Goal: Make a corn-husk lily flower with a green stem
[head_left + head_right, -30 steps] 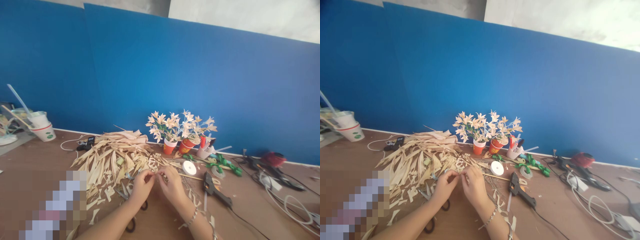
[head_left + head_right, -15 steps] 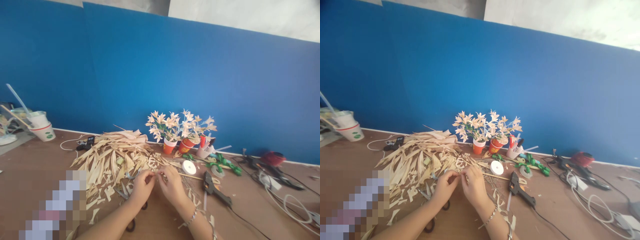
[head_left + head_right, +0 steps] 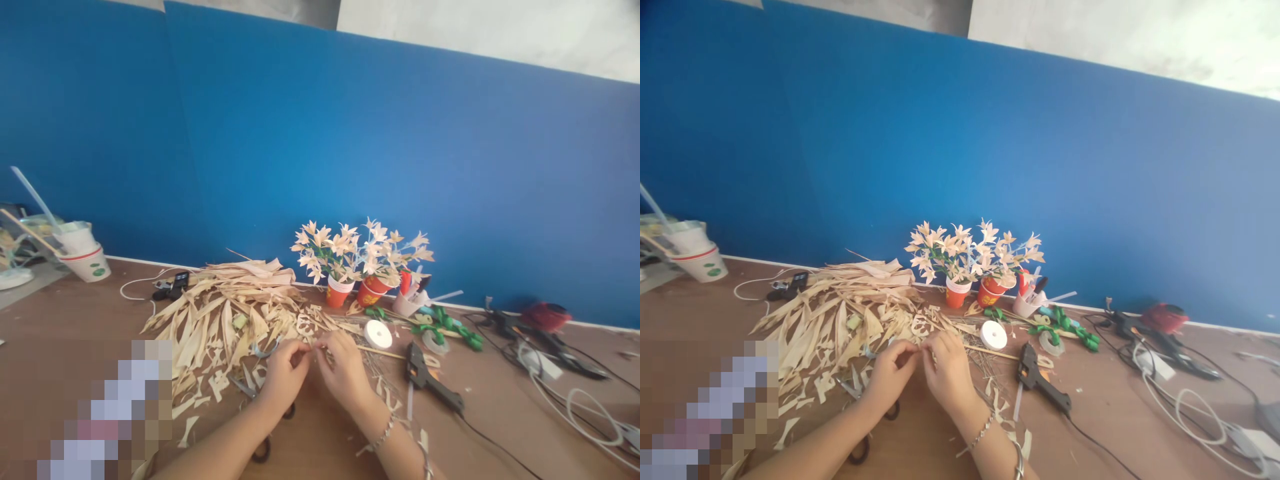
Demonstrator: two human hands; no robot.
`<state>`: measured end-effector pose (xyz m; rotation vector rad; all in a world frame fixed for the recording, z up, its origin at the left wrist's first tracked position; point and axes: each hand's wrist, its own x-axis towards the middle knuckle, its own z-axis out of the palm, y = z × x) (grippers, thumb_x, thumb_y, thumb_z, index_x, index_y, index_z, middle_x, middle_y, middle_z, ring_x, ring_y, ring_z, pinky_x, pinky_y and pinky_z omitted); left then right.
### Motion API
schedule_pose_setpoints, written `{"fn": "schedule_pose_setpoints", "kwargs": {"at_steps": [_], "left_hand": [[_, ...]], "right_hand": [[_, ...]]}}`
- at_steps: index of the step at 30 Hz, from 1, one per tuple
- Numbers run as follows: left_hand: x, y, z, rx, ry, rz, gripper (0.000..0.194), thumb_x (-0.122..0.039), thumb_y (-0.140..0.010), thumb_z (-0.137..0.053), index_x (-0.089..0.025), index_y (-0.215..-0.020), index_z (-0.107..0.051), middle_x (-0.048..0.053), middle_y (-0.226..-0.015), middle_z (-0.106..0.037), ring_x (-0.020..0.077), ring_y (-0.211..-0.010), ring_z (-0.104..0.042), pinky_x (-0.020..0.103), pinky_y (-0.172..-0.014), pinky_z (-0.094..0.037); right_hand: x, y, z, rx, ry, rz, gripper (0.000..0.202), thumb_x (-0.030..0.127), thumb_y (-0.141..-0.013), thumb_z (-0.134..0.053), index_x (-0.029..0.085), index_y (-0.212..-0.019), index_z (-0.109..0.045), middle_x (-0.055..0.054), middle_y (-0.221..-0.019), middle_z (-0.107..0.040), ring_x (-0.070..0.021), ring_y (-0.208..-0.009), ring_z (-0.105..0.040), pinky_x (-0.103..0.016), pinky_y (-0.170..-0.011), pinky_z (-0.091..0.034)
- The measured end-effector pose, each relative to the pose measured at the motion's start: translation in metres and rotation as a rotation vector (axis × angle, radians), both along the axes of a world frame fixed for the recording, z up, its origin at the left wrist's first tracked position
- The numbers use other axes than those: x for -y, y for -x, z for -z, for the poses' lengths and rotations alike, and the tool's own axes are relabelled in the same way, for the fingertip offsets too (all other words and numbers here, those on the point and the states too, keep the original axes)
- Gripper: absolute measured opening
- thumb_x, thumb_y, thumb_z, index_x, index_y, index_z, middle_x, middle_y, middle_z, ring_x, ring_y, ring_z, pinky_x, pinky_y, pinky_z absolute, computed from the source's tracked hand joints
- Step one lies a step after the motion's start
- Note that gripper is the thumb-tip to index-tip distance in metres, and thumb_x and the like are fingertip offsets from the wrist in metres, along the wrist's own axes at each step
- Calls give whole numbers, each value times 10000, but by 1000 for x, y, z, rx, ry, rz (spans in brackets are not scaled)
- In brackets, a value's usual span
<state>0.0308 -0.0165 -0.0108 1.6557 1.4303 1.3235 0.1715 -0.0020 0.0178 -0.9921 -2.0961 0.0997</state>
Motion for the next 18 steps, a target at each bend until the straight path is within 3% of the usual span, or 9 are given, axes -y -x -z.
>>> {"fn": "schedule_pose_setpoints", "kwargs": {"at_steps": [11, 15, 18], "left_hand": [[2, 0, -1, 20, -18, 9, 133, -164, -746, -501, -179, -714, -629, 24, -685, -624, 170, -655, -570, 274, -629, -441], [1, 1, -2, 59, 0, -2, 135, -160, -745, -494, -180, -727, -626, 26, -702, -641, 171, -662, -582, 277, -640, -451], [0, 1, -5, 88, 15, -13, 124, -190, -757, -503, -184, -720, -621, 24, -702, -649, 173, -669, -588, 281, -649, -459]], "right_hand": [[0, 0, 0, 36, -7, -9, 168, 69, -816, -456, 195, -814, -567, -43, -767, -605, -191, -746, -543, -328, -692, -419], [1, -1, -6, -65, 38, -33, 177, 115, -825, -478, 196, -956, -564, -71, -905, -611, -210, -876, -549, -356, -789, -433], [1, -2, -9, -217, 129, 39, 211, 199, -852, -473, 191, -1051, -544, -87, -986, -600, -213, -924, -543, -359, -820, -434]]}}
